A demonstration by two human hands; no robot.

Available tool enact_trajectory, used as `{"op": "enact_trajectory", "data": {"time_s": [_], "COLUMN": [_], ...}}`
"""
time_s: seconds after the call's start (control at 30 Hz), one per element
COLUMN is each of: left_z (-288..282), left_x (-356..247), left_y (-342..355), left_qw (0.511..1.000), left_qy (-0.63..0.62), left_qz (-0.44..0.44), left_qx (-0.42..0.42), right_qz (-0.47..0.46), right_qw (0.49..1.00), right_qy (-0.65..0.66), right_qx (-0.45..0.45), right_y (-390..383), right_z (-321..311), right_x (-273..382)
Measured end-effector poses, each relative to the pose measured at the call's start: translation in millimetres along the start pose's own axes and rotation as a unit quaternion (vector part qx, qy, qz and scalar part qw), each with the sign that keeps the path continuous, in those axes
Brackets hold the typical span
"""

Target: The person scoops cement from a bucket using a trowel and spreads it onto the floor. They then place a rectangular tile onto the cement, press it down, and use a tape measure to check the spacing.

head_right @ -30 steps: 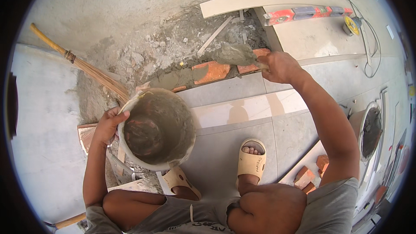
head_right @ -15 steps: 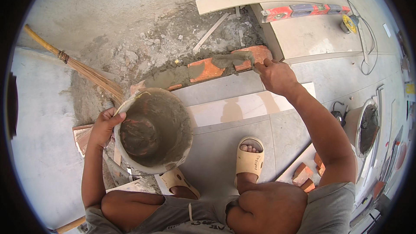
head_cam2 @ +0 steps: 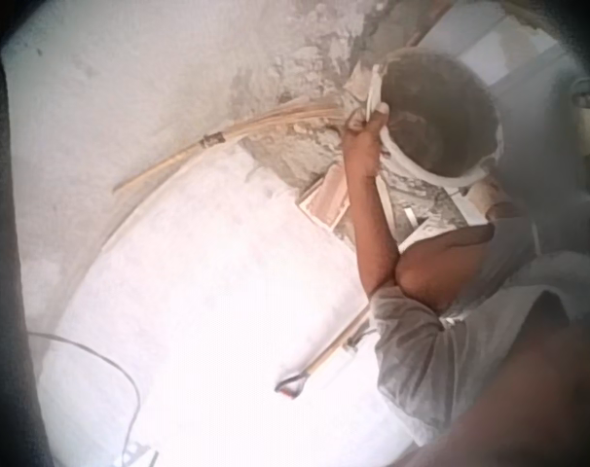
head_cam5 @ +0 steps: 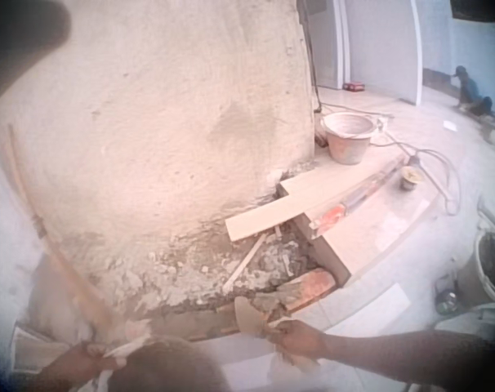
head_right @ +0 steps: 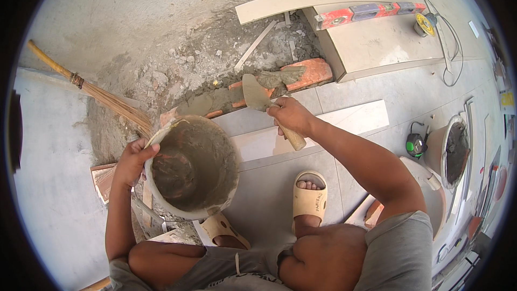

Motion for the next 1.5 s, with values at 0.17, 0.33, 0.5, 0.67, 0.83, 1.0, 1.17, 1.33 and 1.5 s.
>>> {"op": "enact_trajectory", "data": {"time_s": [0.17,0.33,0.5,0.67,0.83,1.0,1.17,1.33,1.5], "left_z": [-8.6,-8.6,-2.8,2.5,-1.4,-1.8,-1.1,3.3,-3.5], "left_x": [5.4,-2.5,-5.2,-8.2,-3.9,-1.0,-1.5,-6.0,-2.9], "left_y": [-2.5,-1.6,5.0,4.2,6.6,16.0,13.2,7.0,10.6], "left_qw": [0.999,0.999,1.0,1.0,1.0,0.999,0.999,0.999,0.999], "left_qy": [-0.027,-0.031,-0.028,-0.011,-0.021,-0.031,-0.036,-0.031,-0.028], "left_qz": [0.025,0.016,0.006,0.004,0.006,0.027,0.039,0.017,0.028], "left_qx": [-0.018,-0.023,-0.009,-0.012,-0.017,-0.009,-0.009,-0.011,-0.018], "right_qz": [0.038,0.031,-0.054,-0.025,-0.008,0.01,0.023,0.029,0.031], "right_qw": [0.996,0.993,0.997,0.997,0.997,0.992,0.985,0.976,0.984], "right_qy": [0.077,0.11,0.048,0.061,-0.05,-0.033,-0.011,0.038,0.056], "right_qx": [-0.006,-0.01,-0.027,-0.029,-0.062,-0.125,-0.17,-0.213,-0.164], "right_y": [-25.3,-36.1,-21.5,-15.6,-27.2,-40.7,-53.1,-62.0,-66.4], "right_z": [-25.2,-26.4,-12.3,-16.1,-41.2,-69.1,-101.9,-136.4,-127.7], "right_x": [-28.4,-26.1,17.4,18.4,-6.7,-25.7,-35.7,-52.3,-49.4]}}
Point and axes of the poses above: each hand's wrist, its own y-axis towards the middle knuckle, its own z-axis out of the palm, x = y × z, the point moved 9 cm from there along y, towards the middle knuckle, and after that the axes turned 11 degrees about -y, right-handed, at the moved point
